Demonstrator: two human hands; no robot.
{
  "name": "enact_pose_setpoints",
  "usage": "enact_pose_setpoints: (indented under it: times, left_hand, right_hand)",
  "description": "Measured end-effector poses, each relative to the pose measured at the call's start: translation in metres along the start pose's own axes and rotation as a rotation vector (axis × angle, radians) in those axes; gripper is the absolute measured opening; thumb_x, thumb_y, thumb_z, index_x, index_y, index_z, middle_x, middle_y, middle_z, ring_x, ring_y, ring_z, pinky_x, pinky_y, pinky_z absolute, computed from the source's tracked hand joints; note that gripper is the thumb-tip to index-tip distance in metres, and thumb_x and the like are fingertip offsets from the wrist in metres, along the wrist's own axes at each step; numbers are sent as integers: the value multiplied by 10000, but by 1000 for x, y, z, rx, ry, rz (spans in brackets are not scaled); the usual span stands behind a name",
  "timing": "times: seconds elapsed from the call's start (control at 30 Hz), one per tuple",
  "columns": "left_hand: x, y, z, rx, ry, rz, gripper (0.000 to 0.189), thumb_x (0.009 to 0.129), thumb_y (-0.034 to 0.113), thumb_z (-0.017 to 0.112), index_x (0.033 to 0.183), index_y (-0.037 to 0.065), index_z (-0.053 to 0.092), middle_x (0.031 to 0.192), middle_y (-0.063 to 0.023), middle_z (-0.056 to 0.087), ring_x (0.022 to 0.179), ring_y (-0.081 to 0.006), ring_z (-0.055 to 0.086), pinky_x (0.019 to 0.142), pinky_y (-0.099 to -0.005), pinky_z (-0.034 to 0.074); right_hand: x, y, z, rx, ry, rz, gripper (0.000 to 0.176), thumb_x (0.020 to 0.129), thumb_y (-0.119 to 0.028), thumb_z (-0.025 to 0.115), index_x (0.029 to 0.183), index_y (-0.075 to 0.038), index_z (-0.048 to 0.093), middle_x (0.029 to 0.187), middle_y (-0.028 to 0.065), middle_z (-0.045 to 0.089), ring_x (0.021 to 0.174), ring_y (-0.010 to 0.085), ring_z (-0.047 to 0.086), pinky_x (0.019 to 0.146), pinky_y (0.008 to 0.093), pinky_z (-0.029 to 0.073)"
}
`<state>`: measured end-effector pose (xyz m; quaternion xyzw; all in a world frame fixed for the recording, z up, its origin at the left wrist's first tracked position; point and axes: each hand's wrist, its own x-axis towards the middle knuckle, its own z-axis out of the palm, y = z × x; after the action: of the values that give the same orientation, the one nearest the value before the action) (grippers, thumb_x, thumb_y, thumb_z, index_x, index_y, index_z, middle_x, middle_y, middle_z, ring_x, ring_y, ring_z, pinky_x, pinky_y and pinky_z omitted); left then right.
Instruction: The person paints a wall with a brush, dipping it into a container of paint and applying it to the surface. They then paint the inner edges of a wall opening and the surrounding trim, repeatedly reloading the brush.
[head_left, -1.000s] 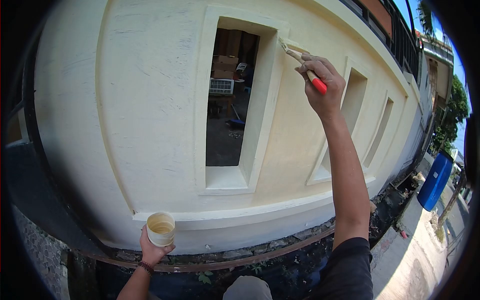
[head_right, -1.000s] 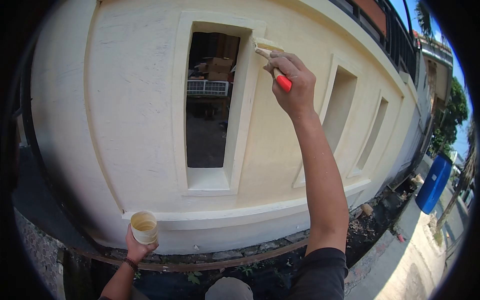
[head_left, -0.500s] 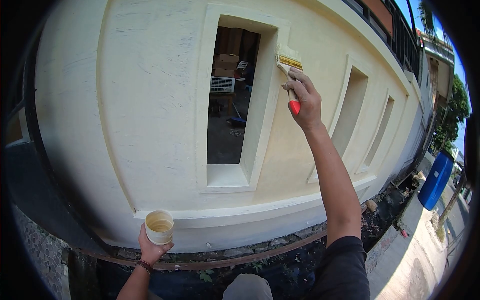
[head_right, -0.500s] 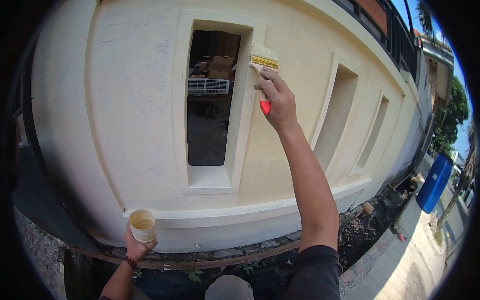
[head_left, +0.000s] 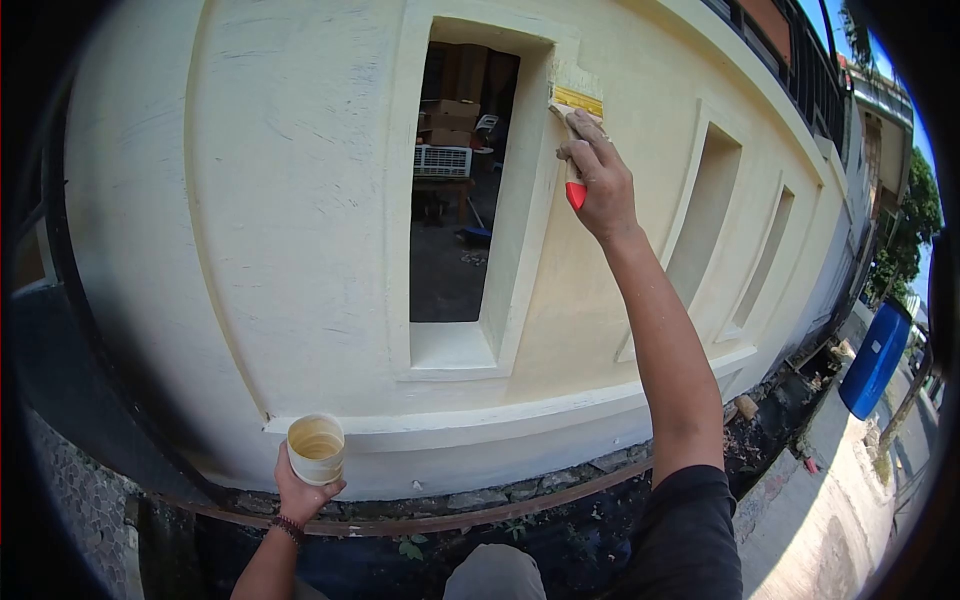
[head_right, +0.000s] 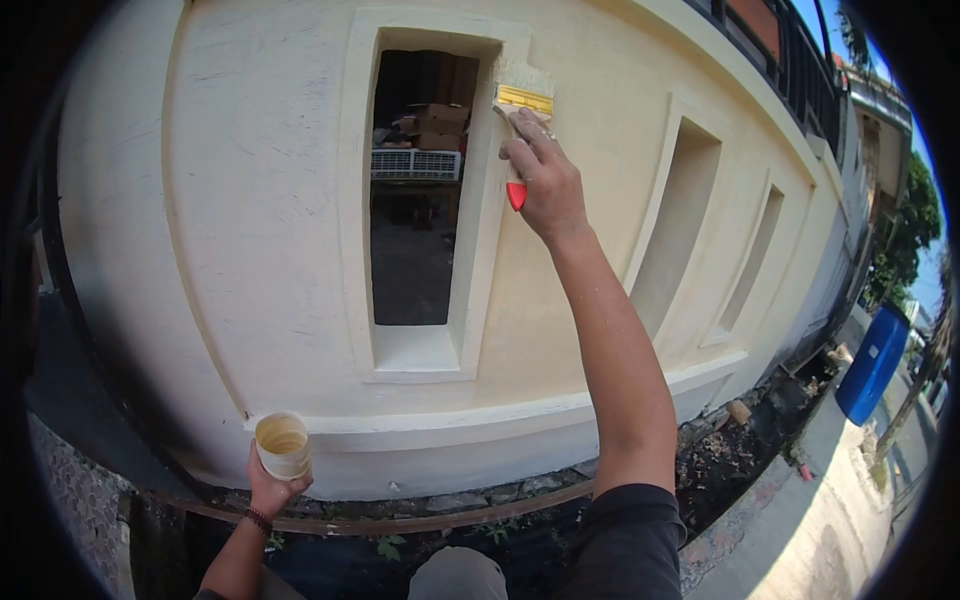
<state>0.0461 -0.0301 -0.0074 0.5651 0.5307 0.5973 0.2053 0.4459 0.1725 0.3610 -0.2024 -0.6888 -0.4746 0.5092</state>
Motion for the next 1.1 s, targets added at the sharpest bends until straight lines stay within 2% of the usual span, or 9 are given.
enact_pose_setpoints:
  times: [0.3,0.43,0.6,0.8,1.1]
  left_hand:
    - [0,-1,2,-16,0,-14,820,489,64,919,1183,45,483,1094,-83,634,1006,-210,634,907,-358,519]
    - [2,0,6,-26,7,7,821,492,64,919,1186,46,480,1096,-81,634,1003,-208,634,906,-355,520]
    - [3,5,11,-39,-5,5,811,502,71,919,1184,40,480,1101,-82,633,1007,-206,633,903,-351,520]
    - [5,3,16,-46,-7,23,802,510,79,914,1184,38,482,1098,-78,632,1004,-198,632,898,-347,521]
    - [5,9,19,-90,-19,5,784,528,84,906,1187,42,483,1102,-75,630,1007,-195,632,896,-346,522]
  right_hand:
    - [-73,-54,-30,87,-99,17,165,787,53,653,862,-83,600,1269,147,624,1273,314,555,928,395,573]
    - [-30,-30,-28,25,20,26,139,812,43,638,868,-79,601,1286,143,619,1272,318,552,948,395,567]
    - [18,-2,-13,1,19,-28,185,811,49,633,916,-95,583,1316,98,603,1286,275,539,971,389,548]
    - [-35,-24,-9,50,-65,19,178,809,53,634,884,-93,566,1299,108,611,1282,286,543,951,386,559]
    - [-114,-79,-43,171,-234,68,152,783,50,647,862,-65,584,1298,156,608,1274,309,555,944,382,565]
